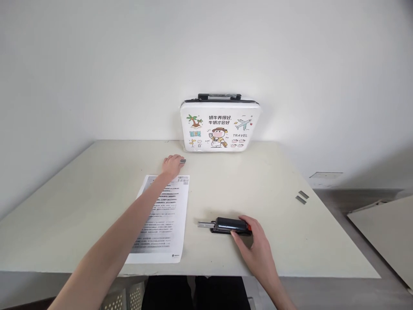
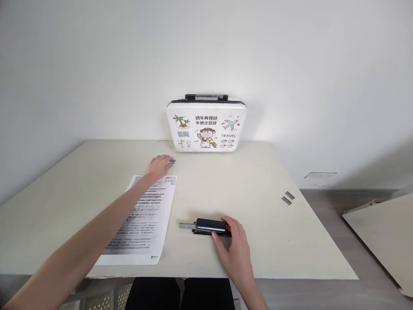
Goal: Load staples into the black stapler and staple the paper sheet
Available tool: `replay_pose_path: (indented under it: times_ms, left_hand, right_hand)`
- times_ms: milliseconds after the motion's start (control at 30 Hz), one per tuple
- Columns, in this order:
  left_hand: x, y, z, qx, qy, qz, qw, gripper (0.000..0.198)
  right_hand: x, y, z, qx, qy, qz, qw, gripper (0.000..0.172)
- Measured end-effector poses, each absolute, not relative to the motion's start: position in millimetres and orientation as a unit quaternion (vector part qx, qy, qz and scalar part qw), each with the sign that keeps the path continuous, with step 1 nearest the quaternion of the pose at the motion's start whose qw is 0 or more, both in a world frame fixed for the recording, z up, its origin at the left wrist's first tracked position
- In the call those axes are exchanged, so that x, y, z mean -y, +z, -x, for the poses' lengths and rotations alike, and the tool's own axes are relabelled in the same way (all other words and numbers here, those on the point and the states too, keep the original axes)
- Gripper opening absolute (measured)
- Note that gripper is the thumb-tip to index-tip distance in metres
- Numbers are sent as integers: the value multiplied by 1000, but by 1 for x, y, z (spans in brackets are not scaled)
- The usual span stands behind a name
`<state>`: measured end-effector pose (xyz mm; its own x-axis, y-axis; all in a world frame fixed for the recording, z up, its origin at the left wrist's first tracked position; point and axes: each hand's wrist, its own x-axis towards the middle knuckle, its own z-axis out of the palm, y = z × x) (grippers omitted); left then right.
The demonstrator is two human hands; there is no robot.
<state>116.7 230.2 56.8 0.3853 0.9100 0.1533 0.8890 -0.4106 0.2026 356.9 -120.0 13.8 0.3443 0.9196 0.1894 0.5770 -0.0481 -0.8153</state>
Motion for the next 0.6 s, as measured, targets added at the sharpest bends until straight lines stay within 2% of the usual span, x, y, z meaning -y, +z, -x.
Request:
replay_pose_path:
  times_ms: [267, 600]
  left_hand:
    - [-207, 53, -103, -510, 106, -853, 39, 27]
    - [-189, 63, -88, -529, 143, -835, 58, 31]
  right_hand:
    - [121, 12, -358, 529, 197, 704, 430, 43]
    - [122, 12, -360, 524, 217, 712, 413, 43]
